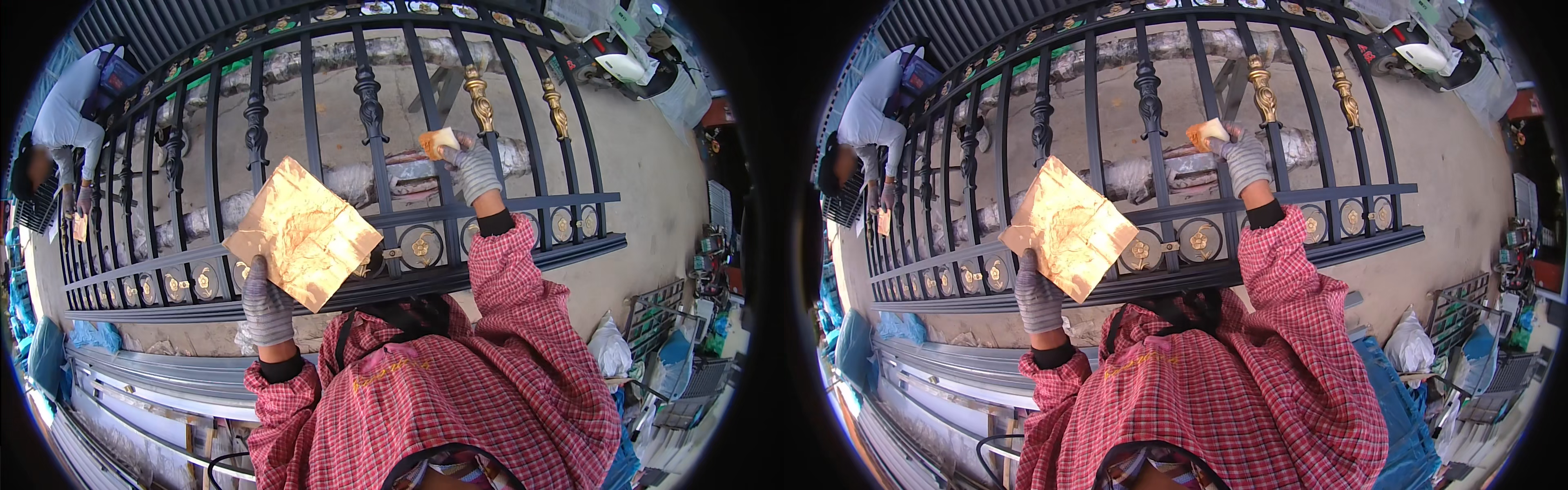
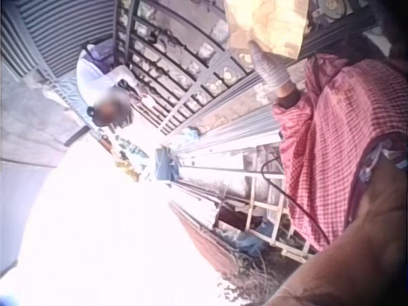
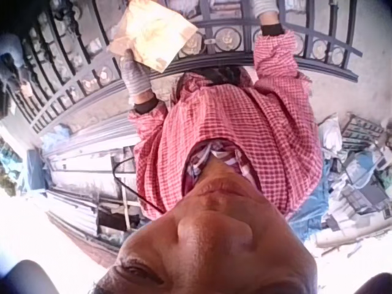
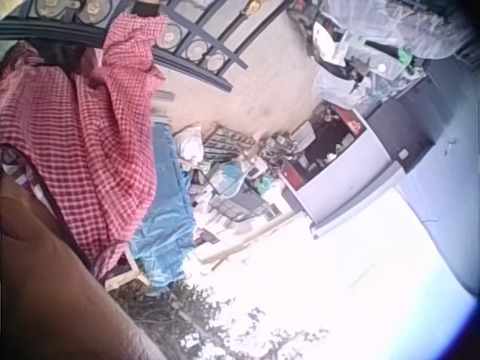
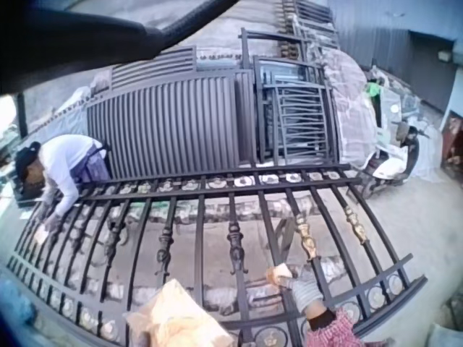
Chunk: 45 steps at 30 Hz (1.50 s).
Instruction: The person applies gold leaf to the ornamental finials of a black metal gate. They hold a sheet of gold leaf in one hand and use a small sponge or applicator in the other to press the leaf onto the decorative elements. The person periodically dips the applicator into a small container of adhesive or sizing before continuing the application.
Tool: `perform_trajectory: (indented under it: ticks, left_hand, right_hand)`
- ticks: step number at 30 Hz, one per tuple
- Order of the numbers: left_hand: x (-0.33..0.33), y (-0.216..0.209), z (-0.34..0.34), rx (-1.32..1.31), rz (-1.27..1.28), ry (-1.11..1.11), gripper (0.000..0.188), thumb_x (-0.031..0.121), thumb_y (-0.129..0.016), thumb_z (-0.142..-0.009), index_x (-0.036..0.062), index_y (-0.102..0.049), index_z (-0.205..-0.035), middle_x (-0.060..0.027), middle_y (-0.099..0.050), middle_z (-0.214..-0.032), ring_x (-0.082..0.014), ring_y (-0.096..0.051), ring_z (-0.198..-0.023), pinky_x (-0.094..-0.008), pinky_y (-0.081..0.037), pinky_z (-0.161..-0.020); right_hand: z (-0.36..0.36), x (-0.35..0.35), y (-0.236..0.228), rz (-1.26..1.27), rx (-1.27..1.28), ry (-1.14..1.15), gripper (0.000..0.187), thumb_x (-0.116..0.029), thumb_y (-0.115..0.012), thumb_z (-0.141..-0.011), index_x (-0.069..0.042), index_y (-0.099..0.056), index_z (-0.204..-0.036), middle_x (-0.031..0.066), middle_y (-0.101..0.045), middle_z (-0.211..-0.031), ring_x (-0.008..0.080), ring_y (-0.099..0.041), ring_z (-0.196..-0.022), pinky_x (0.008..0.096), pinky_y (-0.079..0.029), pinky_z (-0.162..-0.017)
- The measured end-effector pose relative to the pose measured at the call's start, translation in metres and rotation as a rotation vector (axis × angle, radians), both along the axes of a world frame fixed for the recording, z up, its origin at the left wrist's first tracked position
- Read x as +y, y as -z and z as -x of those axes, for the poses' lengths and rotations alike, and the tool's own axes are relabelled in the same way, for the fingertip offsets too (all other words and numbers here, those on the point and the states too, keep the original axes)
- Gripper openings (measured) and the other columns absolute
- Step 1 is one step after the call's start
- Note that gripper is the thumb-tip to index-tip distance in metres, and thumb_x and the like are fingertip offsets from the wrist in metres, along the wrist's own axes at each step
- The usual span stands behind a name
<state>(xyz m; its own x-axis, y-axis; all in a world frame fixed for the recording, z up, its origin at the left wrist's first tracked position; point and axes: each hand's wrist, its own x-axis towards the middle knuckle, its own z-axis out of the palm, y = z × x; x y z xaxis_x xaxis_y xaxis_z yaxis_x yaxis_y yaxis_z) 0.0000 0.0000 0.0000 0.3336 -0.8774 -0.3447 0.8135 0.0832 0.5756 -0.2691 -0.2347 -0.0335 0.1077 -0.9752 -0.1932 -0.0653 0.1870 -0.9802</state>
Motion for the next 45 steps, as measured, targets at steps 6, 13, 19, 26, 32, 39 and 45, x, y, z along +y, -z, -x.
perform_trajectory:
  ticks: [6, 13, 19, 26, 32, 39, 45]
  left_hand:
    - [-0.006, -0.007, 0.005, -0.001, -0.143, -0.047, 0.061, 0.027, -0.058, -0.077, 0.0017, -0.028, -0.123, -0.0123, -0.041, -0.12, -0.0258, -0.042, -0.109, -0.0389, -0.035, -0.092]
    - [-0.014, 0.009, 0.005, 0.016, -0.257, -0.123, 0.057, 0.024, -0.057, -0.077, -0.0013, -0.03, -0.121, -0.0129, -0.045, -0.115, -0.0239, -0.047, -0.103, -0.037, -0.037, -0.089]
    - [-0.041, 0.016, -0.01, 0.028, -0.255, -0.086, 0.056, 0.023, -0.057, -0.077, -0.0022, -0.032, -0.12, -0.0124, -0.046, -0.114, -0.0239, -0.047, -0.103, -0.0366, -0.038, -0.089]
    - [-0.045, 0.026, -0.018, 0.062, -0.291, -0.109, 0.057, 0.025, -0.058, -0.076, -0.0027, -0.032, -0.119, -0.0128, -0.046, -0.114, -0.024, -0.047, -0.103, -0.0363, -0.036, -0.09]
    - [-0.049, 0.036, -0.026, 0.088, -0.29, -0.101, 0.056, 0.024, -0.057, -0.077, -0.0026, -0.032, -0.119, -0.0132, -0.045, -0.114, -0.0244, -0.046, -0.104, -0.0371, -0.036, -0.09]
    - [-0.051, 0.038, -0.032, 0.104, -0.297, -0.137, 0.057, 0.024, -0.057, -0.077, -0.004, -0.032, -0.119, -0.0133, -0.045, -0.114, -0.024, -0.046, -0.104, -0.0365, -0.036, -0.09]
    - [-0.05, 0.051, -0.038, 0.053, -0.329, -0.143, 0.057, 0.029, -0.057, -0.076, -0.0049, -0.035, -0.117, -0.013, -0.046, -0.112, -0.0227, -0.047, -0.102, -0.035, -0.037, -0.089]
  right_hand:
    - [-0.066, -0.075, 0.081, 0.331, 0.476, -0.08, 0.033, -0.012, -0.067, -0.062, -0.002, -0.057, -0.091, 0.0141, -0.059, -0.084, 0.0243, -0.058, -0.07, 0.0317, -0.045, -0.066]
    - [-0.099, -0.109, 0.071, 0.648, 1.043, -0.373, 0.024, -0.018, -0.065, -0.065, -0.005, -0.058, -0.084, 0.0149, -0.057, -0.079, 0.0321, -0.055, -0.076, 0.0376, -0.043, -0.067]
    - [-0.1, -0.13, 0.044, 0.522, 1.088, -0.263, 0.023, -0.022, -0.063, -0.067, -0.006, -0.061, -0.083, 0.015, -0.059, -0.081, 0.0303, -0.057, -0.078, 0.0365, -0.045, -0.068]
    - [-0.113, -0.11, 0.049, 0.342, 1.26, -0.623, 0.031, -0.022, -0.067, -0.061, -0.007, -0.06, -0.088, 0.0149, -0.058, -0.077, 0.0305, -0.056, -0.075, 0.0368, -0.043, -0.067]
    - [-0.098, -0.112, 0.027, 0.6, 1.12, -0.374, 0.026, -0.017, -0.065, -0.062, -0.004, -0.058, -0.084, 0.0153, -0.057, -0.083, 0.0298, -0.054, -0.082, 0.0375, -0.043, -0.071]
    - [-0.115, -0.122, 0.036, 0.543, 1.451, -0.562, 0.015, -0.01, -0.057, -0.067, -0.003, -0.058, -0.081, 0.0152, -0.057, -0.084, 0.0302, -0.056, -0.081, 0.0372, -0.045, -0.068]
    - [-0.13, -0.137, 0.026, 0.816, 1.192, -0.432, 0.023, -0.013, -0.063, -0.063, -0.005, -0.059, -0.084, 0.0142, -0.057, -0.084, 0.0298, -0.055, -0.079, 0.0362, -0.045, -0.07]
